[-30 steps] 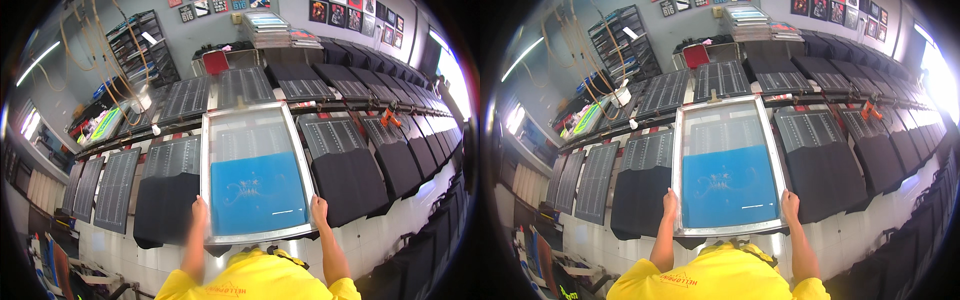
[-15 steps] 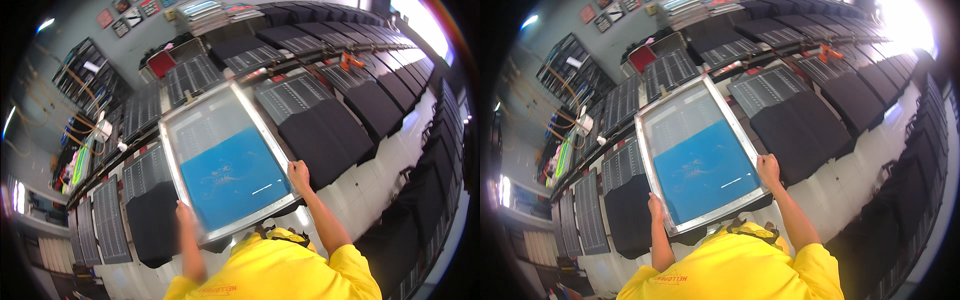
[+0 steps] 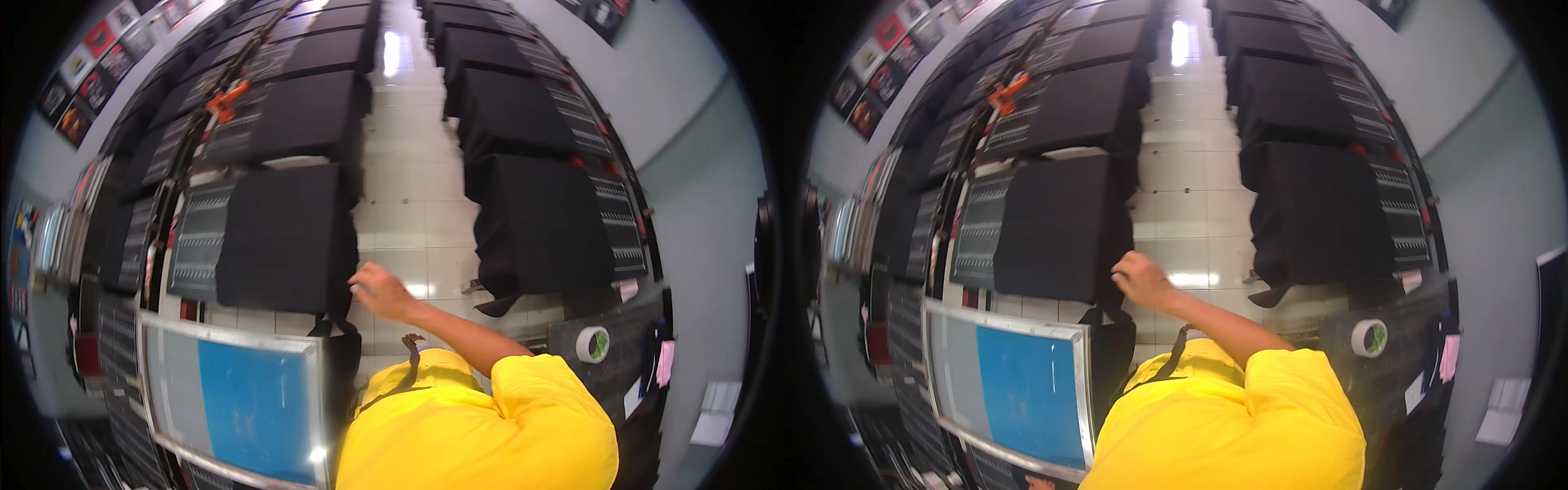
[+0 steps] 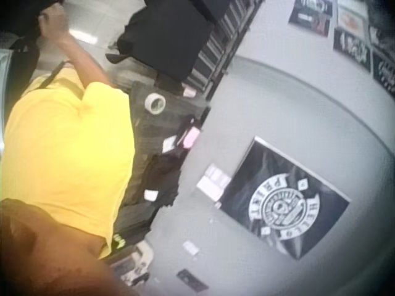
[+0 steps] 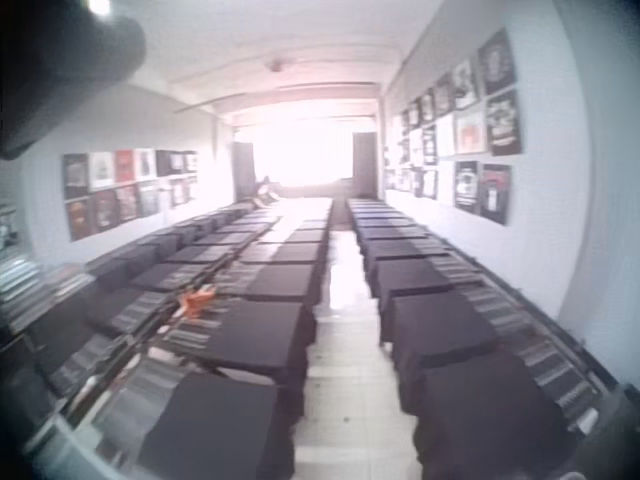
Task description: The person prepares a silk screen for printing by applying tape to its edges and using a scraper to press it down.
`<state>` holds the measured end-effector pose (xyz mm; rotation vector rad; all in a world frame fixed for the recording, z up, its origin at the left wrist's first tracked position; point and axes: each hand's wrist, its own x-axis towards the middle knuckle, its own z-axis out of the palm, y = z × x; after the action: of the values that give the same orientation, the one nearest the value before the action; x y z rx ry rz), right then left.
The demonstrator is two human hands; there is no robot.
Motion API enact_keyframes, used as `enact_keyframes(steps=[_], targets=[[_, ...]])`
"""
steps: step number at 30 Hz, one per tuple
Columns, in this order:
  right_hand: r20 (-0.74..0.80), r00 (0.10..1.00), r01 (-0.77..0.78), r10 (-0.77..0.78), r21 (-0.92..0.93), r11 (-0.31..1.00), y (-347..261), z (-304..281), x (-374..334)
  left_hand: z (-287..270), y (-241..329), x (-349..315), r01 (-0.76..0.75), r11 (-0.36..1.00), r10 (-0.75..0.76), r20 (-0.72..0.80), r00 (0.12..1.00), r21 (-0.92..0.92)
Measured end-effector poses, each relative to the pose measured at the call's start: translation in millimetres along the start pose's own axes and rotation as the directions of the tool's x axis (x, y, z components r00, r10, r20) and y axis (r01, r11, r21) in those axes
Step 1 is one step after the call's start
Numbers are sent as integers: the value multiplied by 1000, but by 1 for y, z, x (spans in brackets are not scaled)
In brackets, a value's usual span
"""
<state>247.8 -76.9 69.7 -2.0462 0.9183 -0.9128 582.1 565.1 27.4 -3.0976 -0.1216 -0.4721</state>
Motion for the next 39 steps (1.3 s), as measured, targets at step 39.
enact_keyframes(steps=[39], targets=[[226, 908, -190, 353, -528, 828, -53, -189, -81, -227, 434, -201, -190, -75, 994, -87, 58, -979]])
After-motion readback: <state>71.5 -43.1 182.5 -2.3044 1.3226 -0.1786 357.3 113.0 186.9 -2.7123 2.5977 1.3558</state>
